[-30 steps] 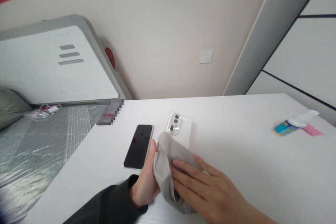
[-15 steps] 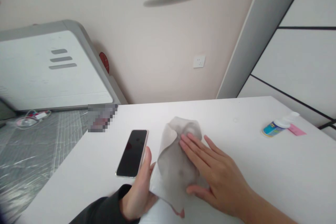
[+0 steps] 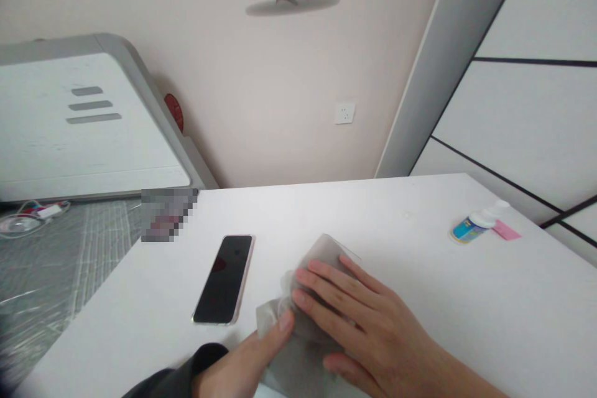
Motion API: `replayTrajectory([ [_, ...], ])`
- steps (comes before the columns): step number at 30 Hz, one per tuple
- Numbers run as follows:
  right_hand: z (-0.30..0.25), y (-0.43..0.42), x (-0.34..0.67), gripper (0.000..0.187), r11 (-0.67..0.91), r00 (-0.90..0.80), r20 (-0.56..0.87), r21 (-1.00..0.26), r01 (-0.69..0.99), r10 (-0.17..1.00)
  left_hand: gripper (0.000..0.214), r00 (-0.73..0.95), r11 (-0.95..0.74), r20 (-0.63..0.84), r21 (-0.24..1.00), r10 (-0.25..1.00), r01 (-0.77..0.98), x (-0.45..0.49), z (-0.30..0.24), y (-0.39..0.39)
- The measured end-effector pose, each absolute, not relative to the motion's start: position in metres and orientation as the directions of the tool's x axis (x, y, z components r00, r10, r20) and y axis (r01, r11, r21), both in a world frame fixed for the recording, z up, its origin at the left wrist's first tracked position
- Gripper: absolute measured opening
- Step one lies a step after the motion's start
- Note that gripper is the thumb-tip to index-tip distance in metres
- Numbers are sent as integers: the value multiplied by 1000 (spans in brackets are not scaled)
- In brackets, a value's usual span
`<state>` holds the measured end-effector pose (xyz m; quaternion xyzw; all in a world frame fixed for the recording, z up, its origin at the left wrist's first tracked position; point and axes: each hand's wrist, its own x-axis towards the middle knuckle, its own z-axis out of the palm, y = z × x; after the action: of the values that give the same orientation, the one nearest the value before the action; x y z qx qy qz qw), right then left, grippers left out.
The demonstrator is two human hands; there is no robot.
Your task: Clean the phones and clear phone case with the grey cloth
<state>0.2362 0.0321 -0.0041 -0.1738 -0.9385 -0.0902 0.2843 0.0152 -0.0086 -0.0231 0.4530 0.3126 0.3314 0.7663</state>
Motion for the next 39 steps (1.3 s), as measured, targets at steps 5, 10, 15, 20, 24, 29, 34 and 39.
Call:
replayTrajectory([
  [5, 2, 29, 232, 27, 871, -640, 700, 50, 488, 318, 63, 747, 374, -197, 925, 635, -73, 15, -13, -10],
  [10, 7, 19, 233, 24, 838, -556, 754, 13, 545, 350, 54, 808, 258, -46, 957, 588, -134, 13, 8, 0],
  [15, 11, 23, 243, 29, 882, -620, 724, 33, 471, 304, 67, 654, 222, -27, 950, 756, -218, 15, 11, -1],
  [20, 15, 23, 245, 37, 921, -694, 670, 40, 387, 262, 55, 513, 298, -142, 925, 846, -235, 15, 0, 2],
  [24, 15, 21, 239, 40, 956, -752, 628, 41, 290, 202, 53, 473, 387, -224, 878, 852, -280, 10, -9, 7],
  [29, 11, 22, 235, 37, 940, -737, 637, 56, 337, 227, 49, 413, 390, -236, 856, 879, -341, 3, -8, 8],
  [34, 13, 20, 242, 32, 933, -664, 699, -12, 359, 265, 53, 469, 406, -168, 783, 867, -471, 5, 0, 3],
  [39, 14, 17, 240, 14, 804, -355, 763, -345, 484, 541, 68, 492, 288, -53, 863, 869, -415, 9, 0, -2],
])
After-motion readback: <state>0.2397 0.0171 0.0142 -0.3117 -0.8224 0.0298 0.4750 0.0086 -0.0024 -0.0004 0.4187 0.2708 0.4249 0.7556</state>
